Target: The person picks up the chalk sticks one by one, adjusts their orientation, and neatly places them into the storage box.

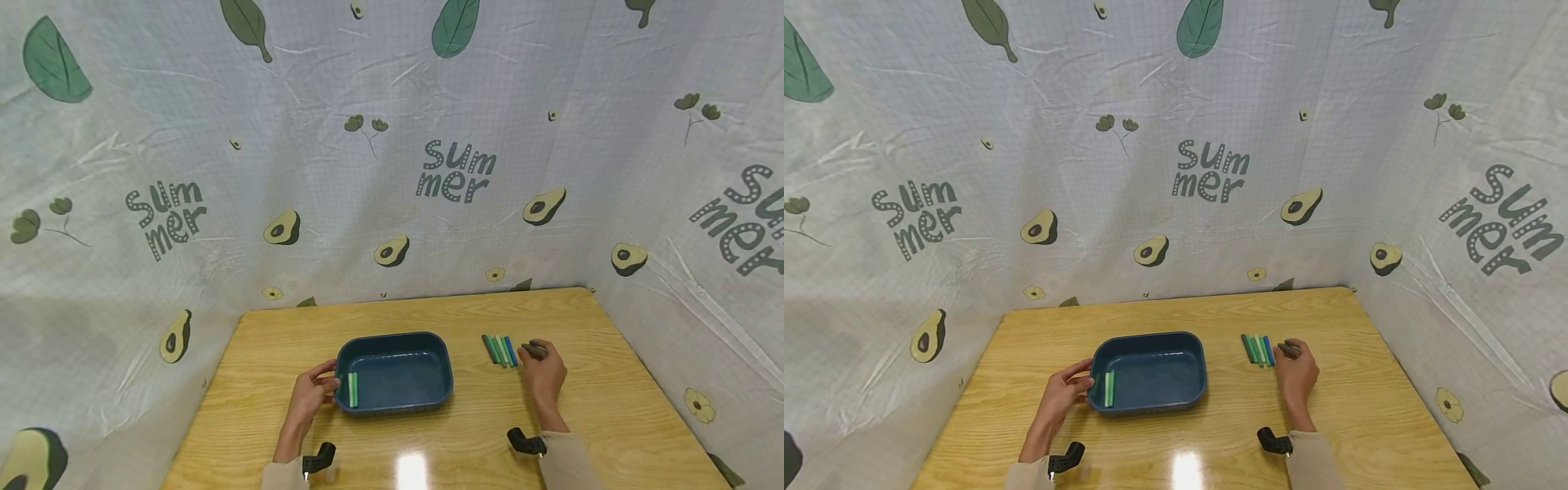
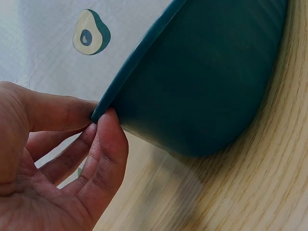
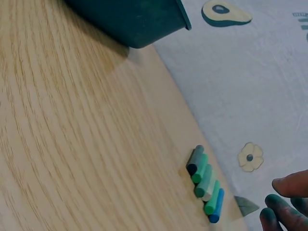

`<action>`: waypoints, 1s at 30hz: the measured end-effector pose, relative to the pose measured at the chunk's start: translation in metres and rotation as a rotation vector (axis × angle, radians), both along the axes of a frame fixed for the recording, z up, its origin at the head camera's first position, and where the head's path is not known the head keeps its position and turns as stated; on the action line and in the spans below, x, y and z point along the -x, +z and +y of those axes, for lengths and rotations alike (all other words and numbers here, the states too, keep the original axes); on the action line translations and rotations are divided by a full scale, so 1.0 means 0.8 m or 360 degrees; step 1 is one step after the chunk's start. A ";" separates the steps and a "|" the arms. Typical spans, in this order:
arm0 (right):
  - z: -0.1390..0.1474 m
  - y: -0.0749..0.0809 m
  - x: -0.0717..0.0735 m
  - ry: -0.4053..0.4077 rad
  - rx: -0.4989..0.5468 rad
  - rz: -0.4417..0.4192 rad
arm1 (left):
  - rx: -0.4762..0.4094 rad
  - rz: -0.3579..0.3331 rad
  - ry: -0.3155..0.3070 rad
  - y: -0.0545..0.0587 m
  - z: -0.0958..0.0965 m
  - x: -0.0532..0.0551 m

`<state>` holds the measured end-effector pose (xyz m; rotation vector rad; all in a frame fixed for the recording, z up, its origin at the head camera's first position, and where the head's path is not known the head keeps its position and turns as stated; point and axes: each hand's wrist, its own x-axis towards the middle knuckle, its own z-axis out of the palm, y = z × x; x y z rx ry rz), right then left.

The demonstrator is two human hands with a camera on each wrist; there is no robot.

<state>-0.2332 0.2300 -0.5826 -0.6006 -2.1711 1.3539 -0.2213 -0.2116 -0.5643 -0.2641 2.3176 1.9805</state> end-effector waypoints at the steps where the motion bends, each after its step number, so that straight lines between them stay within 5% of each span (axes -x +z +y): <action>1: 0.000 -0.002 0.000 -0.0017 0.0012 -0.0004 | 0.0001 0.0001 -0.0001 0.000 0.000 0.000; 16: -0.011 -0.028 0.012 -0.0127 0.0133 -0.0058 | 0.0011 -0.0010 0.0007 -0.001 0.000 0.002; 30: -0.018 -0.034 0.019 -0.0162 0.0034 -0.0167 | 0.0018 -0.0025 0.0005 -0.004 -0.002 0.003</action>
